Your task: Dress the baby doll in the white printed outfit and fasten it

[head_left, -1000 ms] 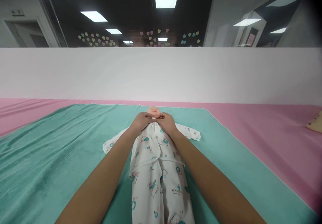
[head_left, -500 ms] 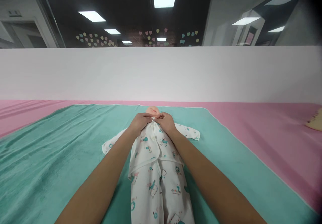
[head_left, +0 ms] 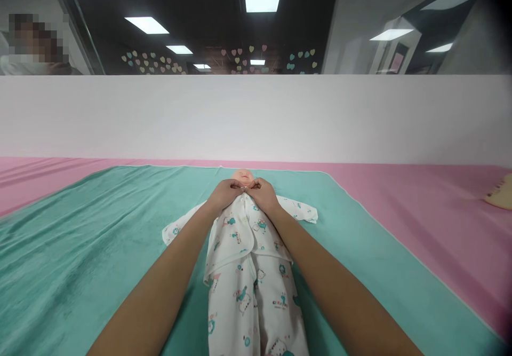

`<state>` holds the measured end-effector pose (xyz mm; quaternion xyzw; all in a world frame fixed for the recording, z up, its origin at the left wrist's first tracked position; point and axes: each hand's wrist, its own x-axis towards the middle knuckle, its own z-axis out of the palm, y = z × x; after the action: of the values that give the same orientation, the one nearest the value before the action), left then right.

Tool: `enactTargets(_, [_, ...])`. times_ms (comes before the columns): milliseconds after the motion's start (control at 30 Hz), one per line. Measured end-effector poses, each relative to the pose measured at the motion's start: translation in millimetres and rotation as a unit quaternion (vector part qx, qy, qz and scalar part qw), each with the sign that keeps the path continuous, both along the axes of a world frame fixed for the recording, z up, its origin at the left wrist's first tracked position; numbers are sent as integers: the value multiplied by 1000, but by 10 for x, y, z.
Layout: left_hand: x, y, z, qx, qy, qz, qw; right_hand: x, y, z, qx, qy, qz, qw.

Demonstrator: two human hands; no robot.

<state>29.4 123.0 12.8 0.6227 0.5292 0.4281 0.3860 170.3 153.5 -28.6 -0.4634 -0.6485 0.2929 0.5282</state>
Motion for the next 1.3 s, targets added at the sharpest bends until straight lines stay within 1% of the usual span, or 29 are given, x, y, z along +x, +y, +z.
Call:
enactTargets(100, [-24,-3,-2,-12,-12,-6,1000,2,18,-17,-11,-16,-10,1000])
enactTargets(300, [-46,42,-78,-18,-37,-7,999,17,33,-39,-21,-33,-20,999])
enactTargets(500, [-21,52,-105,30,-42,2,999,27,-3,-1,-31,-38,24,999])
enactTargets(567, [-11,49,-104,47,-22,5,999,27,0,7,-30,-38,27,998])
enactTargets(733, [5,63,-118,103,87,19,991,32,10,3,-9,-42,36,998])
enactTargets(800, [2,77,-131,116,101,19,988,44,-3,2,0,-41,46,998])
enactTargets(933, [-20,102,-147,144,126,-3,982,73,-27,11,24,-40,78,996])
enactTargets(1100, [-24,126,-159,174,171,-20,970,86,-17,1,56,-55,87,993])
enactTargets(1167, [-21,136,-177,185,187,-8,965,81,-23,-7,73,-71,78,992])
enactTargets(1300, [-25,155,-224,192,210,19,958,60,-59,-4,88,-112,24,990])
